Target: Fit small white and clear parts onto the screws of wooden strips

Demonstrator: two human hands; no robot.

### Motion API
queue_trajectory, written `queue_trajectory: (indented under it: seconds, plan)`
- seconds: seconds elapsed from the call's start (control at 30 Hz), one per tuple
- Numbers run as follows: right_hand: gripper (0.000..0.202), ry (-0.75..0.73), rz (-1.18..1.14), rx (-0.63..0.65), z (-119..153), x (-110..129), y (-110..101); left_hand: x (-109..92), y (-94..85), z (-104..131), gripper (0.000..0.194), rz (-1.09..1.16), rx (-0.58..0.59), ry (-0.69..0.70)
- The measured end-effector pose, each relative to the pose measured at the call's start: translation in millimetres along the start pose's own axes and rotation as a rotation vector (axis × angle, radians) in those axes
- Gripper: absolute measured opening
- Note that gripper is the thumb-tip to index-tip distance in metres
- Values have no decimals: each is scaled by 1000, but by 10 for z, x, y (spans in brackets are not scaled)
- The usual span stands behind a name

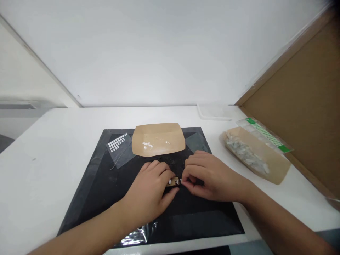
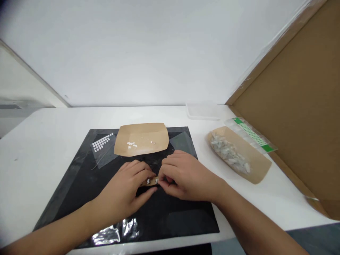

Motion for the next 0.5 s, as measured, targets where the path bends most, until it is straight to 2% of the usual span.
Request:
queue_trajectory:
  seconds: [0.13,0.3,0.5]
  plan:
    - [7,-22,-4,-11,9,8,-5,-28,51,15,11,41,-47,-33]
    - [6,-15,6,10,10,-3,32,-48,99,17,12,63,-145,-1]
    - [6,-3,-6,13,5,-24,85,-37,122,11,10,74,-135,3]
Point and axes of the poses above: each hand's wrist, its own z-axis away from the middle knuckle, its own y-axis out of the palm, x = y × z, the point moved 1 cm from there along -z, towards the middle knuckle, and after that the axes turned 3 degrees about -y, right-handed, at the moved point
